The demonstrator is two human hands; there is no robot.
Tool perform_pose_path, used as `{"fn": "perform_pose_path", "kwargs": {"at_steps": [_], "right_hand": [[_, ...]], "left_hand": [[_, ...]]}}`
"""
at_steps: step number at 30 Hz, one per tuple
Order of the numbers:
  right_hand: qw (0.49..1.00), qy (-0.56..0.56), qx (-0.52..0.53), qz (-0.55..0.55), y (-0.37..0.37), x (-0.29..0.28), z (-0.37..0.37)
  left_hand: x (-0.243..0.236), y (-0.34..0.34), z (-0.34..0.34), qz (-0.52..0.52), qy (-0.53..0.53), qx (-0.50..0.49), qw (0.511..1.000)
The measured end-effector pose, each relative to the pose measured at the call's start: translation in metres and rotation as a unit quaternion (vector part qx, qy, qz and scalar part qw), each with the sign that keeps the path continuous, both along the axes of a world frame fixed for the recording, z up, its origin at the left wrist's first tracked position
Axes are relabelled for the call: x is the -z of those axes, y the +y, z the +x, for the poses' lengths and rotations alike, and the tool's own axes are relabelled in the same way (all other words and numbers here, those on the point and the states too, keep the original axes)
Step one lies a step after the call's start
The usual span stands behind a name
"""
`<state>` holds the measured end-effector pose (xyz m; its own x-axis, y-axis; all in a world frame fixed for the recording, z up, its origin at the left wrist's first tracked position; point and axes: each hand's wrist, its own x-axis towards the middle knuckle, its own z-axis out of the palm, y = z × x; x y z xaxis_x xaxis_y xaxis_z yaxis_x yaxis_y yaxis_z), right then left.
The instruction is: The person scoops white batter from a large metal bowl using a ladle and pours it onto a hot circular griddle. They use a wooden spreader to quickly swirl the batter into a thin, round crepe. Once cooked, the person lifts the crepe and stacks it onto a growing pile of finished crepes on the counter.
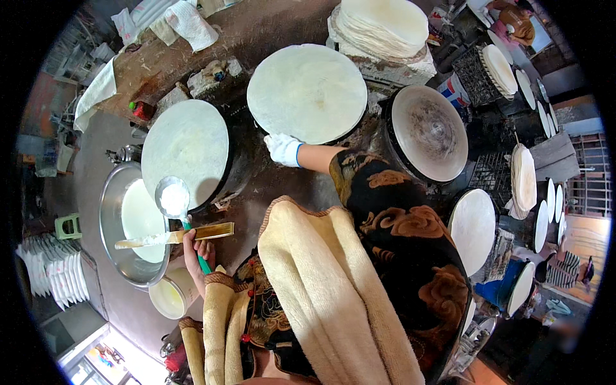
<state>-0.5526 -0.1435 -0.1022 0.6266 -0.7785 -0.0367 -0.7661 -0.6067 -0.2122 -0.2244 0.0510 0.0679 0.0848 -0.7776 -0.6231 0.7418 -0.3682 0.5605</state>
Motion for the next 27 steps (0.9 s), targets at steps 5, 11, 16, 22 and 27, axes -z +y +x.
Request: {"fn": "perform_pose_path", "kwargs": {"at_steps": [5, 11, 16, 22, 27], "right_hand": [[0.979, 0.083, -0.102, -0.157, 0.047, -0.015, -0.054], [0.959, 0.141, 0.232, -0.080, 0.089, -0.043, -0.205], [0.951, -0.077, 0.252, 0.159, 0.093, -0.119, -0.169], [0.914, -0.214, -0.003, 0.345, 0.144, -0.196, -0.001], [0.907, -0.281, 0.166, 0.267, 0.138, -0.163, 0.009]], "left_hand": [[-0.015, -0.001, -0.030, -0.003, -0.004, 0.031, 0.999], [-0.010, -0.012, -0.068, -0.008, 0.014, 0.062, 0.998], [-0.003, -0.022, -0.103, 0.007, -0.027, 0.146, 0.989], [0.032, -0.035, -0.137, -0.022, -0.043, 0.182, 0.982], [0.031, -0.039, -0.134, 0.015, 0.072, 0.194, 0.978]]}}
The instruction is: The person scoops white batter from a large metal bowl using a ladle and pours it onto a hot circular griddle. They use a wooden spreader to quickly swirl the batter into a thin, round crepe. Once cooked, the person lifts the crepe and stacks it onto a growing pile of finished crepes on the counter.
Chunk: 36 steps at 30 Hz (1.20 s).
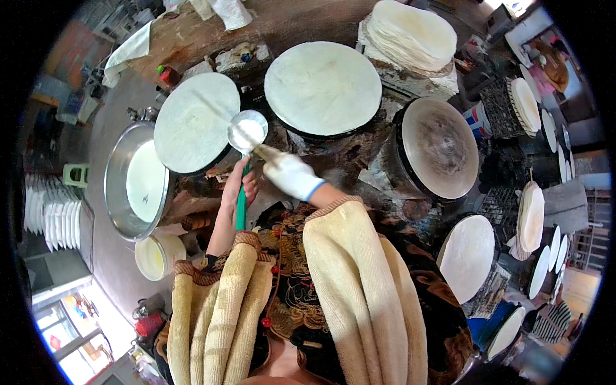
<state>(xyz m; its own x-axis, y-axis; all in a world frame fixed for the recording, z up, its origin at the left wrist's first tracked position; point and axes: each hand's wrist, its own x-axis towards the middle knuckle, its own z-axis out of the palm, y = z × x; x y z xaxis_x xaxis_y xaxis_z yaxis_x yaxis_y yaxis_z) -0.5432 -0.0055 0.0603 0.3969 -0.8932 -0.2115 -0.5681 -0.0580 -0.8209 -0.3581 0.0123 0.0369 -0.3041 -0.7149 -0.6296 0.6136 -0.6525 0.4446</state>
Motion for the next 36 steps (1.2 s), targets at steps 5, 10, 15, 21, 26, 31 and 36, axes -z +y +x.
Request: {"fn": "perform_pose_path", "kwargs": {"at_steps": [5, 10, 15, 21, 26, 31, 36], "right_hand": [[0.994, -0.050, 0.051, -0.081, 0.033, -0.002, -0.108], [0.995, 0.020, -0.014, 0.092, 0.085, 0.003, -0.171], [0.912, -0.263, -0.016, 0.313, 0.075, -0.007, -0.177], [0.883, -0.301, 0.245, 0.263, 0.024, -0.007, -0.163], [0.976, 0.125, 0.115, -0.138, -0.008, 0.054, -0.182], [0.927, 0.374, 0.036, -0.020, -0.011, 0.007, -0.146], [0.927, 0.374, 0.016, -0.033, -0.016, 0.002, -0.135]], "left_hand": [[0.013, -0.009, 0.012, -0.003, 0.014, -0.042, 0.999], [0.013, -0.013, 0.022, -0.025, -0.075, -0.041, 0.996], [0.011, -0.014, 0.030, -0.026, 0.061, -0.027, 0.997], [0.008, -0.013, 0.028, -0.061, 0.126, -0.063, 0.988], [0.006, 0.001, 0.040, -0.081, 0.148, -0.030, 0.985], [0.003, 0.009, 0.043, -0.035, 0.113, -0.127, 0.985], [0.001, 0.011, 0.045, -0.034, 0.057, -0.129, 0.989]]}}
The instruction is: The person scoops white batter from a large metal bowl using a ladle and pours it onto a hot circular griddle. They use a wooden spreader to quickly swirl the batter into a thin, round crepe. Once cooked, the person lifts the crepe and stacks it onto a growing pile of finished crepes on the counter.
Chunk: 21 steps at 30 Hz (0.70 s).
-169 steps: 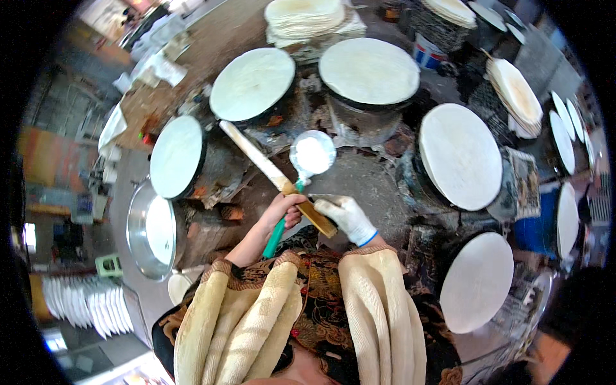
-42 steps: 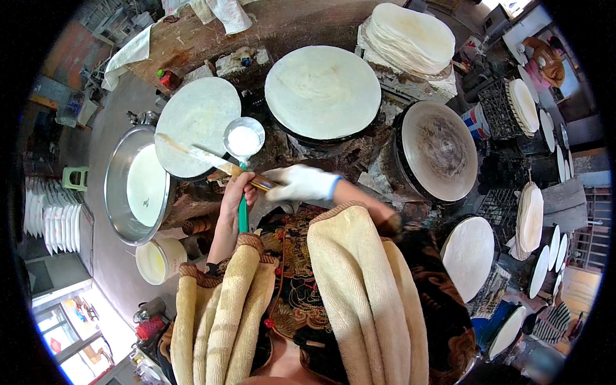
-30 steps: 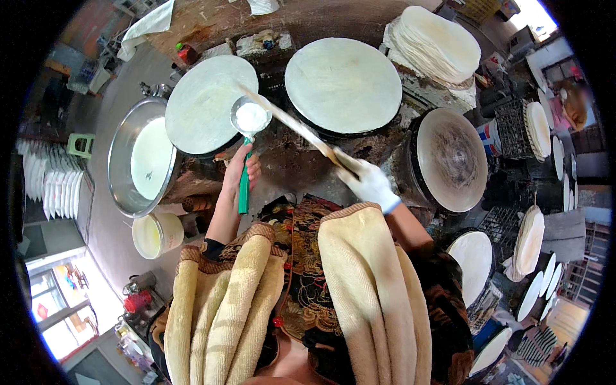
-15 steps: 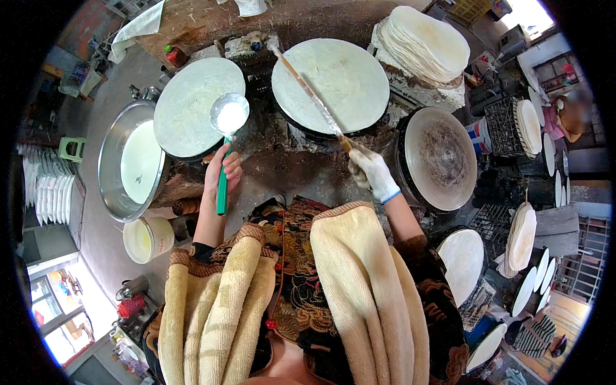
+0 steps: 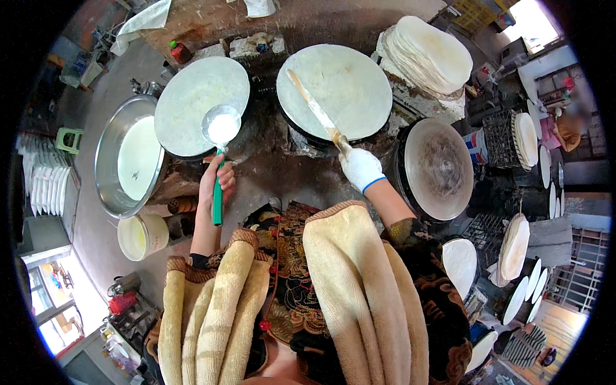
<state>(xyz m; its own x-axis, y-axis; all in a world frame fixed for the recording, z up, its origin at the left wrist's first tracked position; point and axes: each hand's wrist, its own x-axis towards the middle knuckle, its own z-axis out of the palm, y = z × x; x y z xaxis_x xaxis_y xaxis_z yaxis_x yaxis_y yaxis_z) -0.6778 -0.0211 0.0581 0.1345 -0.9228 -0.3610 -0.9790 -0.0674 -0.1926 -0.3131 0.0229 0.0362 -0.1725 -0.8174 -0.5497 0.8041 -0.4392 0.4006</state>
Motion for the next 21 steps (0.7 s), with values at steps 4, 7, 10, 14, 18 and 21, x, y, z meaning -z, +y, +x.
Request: {"fn": "perform_pose_path", "kwargs": {"at_steps": [4, 7, 10, 14, 18, 21], "right_hand": [[0.999, 0.028, -0.007, 0.020, 0.001, 0.010, -0.007], [1.000, 0.012, 0.006, -0.017, -0.003, 0.005, 0.005], [1.000, -0.013, -0.004, -0.010, -0.005, 0.017, 0.003], [0.999, -0.035, 0.012, 0.022, 0.018, 0.012, -0.009], [0.941, -0.336, 0.029, -0.021, 0.037, 0.006, -0.038], [0.878, -0.449, 0.110, 0.121, 0.059, -0.031, -0.034]], "left_hand": [[-0.004, 0.003, 0.002, 0.001, -0.020, 0.034, 0.999], [0.009, 0.007, 0.008, -0.004, -0.010, 0.034, 0.999], [0.009, 0.004, 0.006, 0.018, -0.018, 0.015, 1.000], [0.003, 0.007, 0.004, 0.035, -0.058, 0.008, 0.998], [-0.007, 0.004, -0.006, 0.036, -0.069, 0.005, 0.997], [-0.007, 0.001, -0.008, 0.045, -0.064, 0.017, 0.997]]}}
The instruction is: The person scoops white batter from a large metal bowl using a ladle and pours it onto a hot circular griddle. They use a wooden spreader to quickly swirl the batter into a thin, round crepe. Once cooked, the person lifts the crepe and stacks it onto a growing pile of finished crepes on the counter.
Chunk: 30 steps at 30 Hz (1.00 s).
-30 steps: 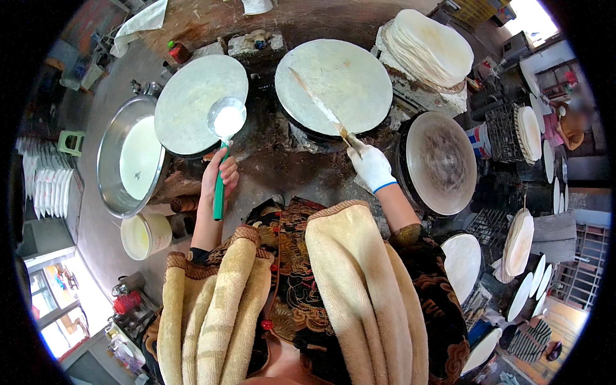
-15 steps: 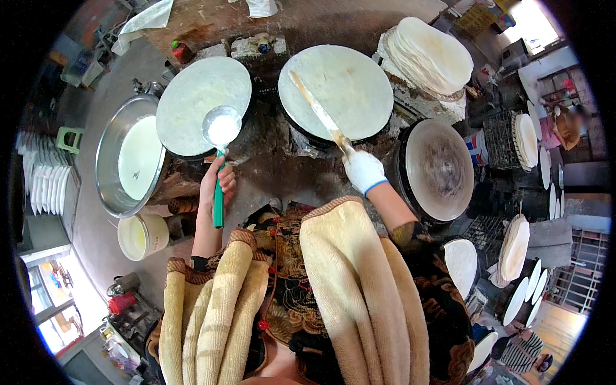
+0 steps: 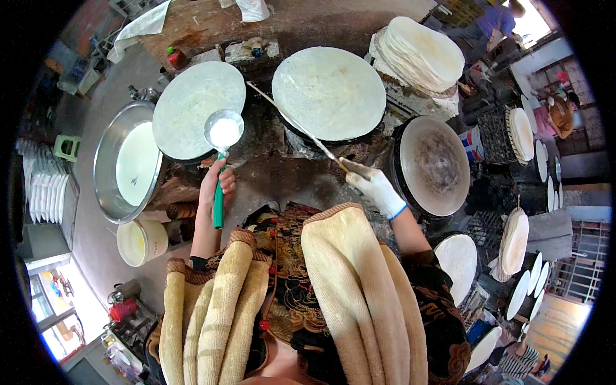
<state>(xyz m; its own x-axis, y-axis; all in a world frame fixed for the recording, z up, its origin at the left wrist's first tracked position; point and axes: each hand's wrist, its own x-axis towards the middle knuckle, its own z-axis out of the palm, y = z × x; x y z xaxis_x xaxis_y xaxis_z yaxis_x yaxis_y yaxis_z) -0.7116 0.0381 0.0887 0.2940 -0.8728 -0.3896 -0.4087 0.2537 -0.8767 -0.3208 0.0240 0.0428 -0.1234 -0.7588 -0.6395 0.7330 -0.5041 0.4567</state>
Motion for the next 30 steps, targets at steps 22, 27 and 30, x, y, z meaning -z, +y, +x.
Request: {"fn": "perform_pose_path", "kwargs": {"at_steps": [22, 27, 30], "right_hand": [[0.889, 0.369, 0.001, -0.270, -0.115, 0.060, 0.016], [0.872, 0.454, -0.095, -0.154, -0.105, 0.033, 0.043], [0.866, 0.469, -0.086, -0.150, -0.105, 0.028, 0.046]], "left_hand": [[0.010, 0.002, 0.001, -0.039, 0.092, 0.049, 0.994], [0.017, 0.010, 0.013, -0.028, 0.094, 0.033, 0.995], [0.015, 0.014, 0.014, -0.012, 0.076, 0.011, 0.997]]}}
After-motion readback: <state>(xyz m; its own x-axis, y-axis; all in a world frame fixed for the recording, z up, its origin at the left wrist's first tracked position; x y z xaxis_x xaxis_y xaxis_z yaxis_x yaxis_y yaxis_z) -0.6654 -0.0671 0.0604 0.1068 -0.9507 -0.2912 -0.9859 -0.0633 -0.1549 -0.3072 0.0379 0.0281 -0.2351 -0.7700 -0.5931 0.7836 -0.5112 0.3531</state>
